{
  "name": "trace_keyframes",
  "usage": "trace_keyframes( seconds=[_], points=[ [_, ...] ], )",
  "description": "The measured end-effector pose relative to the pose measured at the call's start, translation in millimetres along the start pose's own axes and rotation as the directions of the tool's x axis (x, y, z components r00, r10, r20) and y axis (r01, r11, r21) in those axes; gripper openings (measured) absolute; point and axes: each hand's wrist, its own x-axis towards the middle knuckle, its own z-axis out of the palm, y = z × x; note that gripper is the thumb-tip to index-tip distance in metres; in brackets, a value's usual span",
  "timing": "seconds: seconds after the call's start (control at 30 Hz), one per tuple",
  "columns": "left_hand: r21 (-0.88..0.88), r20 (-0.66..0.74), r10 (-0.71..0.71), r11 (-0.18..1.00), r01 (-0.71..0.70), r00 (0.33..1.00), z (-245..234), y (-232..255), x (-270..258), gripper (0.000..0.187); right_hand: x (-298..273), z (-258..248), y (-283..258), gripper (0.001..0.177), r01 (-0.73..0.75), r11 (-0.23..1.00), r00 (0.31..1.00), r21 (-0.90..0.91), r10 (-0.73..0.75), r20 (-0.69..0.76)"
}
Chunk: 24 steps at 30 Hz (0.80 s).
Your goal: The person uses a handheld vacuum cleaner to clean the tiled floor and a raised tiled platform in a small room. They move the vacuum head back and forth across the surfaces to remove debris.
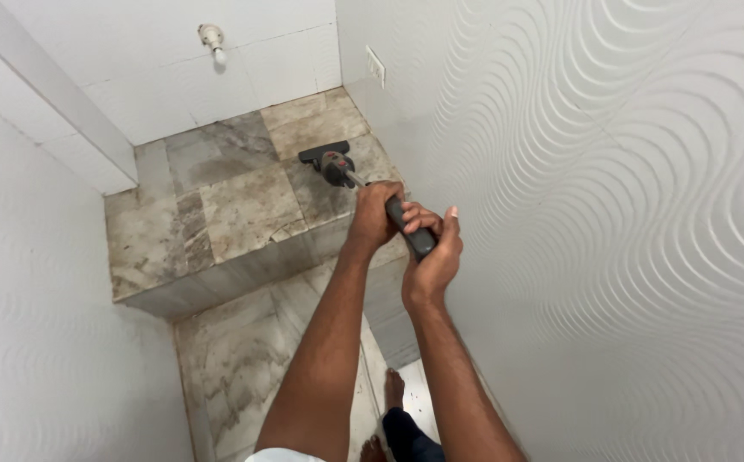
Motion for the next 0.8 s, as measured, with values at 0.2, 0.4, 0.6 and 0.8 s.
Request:
trace_keyframes(
  seconds=[0.2,0.4,0.6,0.8],
  points=[
    [-0.012,0.034,-0.057,0.998,0.057,0.998,4.7,28.8,-27.4,0.025,-33.8,-14.4,-22.8,0.061,0.023,1.000,0.999,-0.021,-0.023,-0.030],
    [-0.031,0.049,0.047,0.999,-0.045,0.998,17.4,51.0,-34.6,0.026,-44.8,-29.2,-41.7,0.058,0.062,0.998,0.994,0.004,-0.061,-0.093],
    [0.028,0.174,-0.213,0.977,0.211,0.961,31.8,86.8,-33.8,0.030,-51.5,-43.4,-72.3,0.058,-0.014,1.000,0.988,-0.012,0.012,-0.154],
    [-0.022,0.048,-0.054,0.998,0.055,0.997,58.2,119.9,-40.2,0.027,-54.2,-64.2,-109.9,0.061,-0.055,0.998,0.979,-0.030,0.048,-0.197]
  ],
)
